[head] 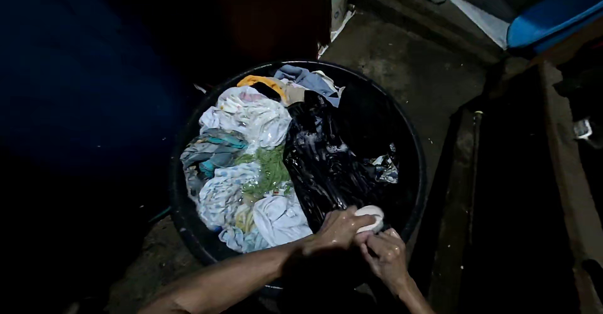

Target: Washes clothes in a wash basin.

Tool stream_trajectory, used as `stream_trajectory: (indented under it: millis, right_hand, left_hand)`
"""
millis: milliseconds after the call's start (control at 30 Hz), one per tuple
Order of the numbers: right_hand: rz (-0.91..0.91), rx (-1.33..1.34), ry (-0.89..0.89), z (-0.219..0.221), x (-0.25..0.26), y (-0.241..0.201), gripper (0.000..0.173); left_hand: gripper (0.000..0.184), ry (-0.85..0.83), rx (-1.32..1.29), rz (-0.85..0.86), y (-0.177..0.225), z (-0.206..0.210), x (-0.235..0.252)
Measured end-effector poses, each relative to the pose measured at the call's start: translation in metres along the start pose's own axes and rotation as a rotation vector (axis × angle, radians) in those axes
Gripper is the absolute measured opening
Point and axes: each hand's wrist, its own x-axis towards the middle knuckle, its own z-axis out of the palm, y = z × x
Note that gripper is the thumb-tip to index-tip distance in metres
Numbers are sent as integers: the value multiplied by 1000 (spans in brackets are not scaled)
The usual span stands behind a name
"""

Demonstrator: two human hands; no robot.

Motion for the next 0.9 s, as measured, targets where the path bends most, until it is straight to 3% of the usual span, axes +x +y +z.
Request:
stream_trajectory:
  millis: [67,167,233,300,400,467,533,633,767,833,900]
  right_hand:
    - [-16,-1,29,1,1,0,47]
    - [-6,0,58,1,3,-3,48]
    - [-14,-35,70,3,4,-2,46]
    - [-5,-33,32,0,3,-2,39]
    - [20,-10,-8,-2,3,-2,30]
    - [38,-18,10,1,2,-2,29]
    - [61,-10,10,1,1,-3,30]
    - [85,87,-67,-7,3,-11,35]
    - [113,326,-351,-41,4,-36,23]
    - [52,308,-491,-47,9,-34,25]
    - [93,351,-697,-45,23,-29,26]
  left_hand:
    - [43,-50,59,-61,-30,-7,4]
    - [37,206,310,-104,-123,-62,34]
    - [39,286,399,-222,-156,-102,52]
    - [39,334,405,-314,-149,-115,61]
    - [37,363,267,-204,-92,-79,42]
    - [41,111,112,-131,-37,-31,7]
    - [40,-53,85,-25,-18,4,-14]
    - [43,-26,220,-77,-60,-26,13]
    - [40,138,418,-324,-122,-100,53]
    - [40,250,407,-363,-112,-120,63]
    - [37,382,348,-313,-74,-128,70]
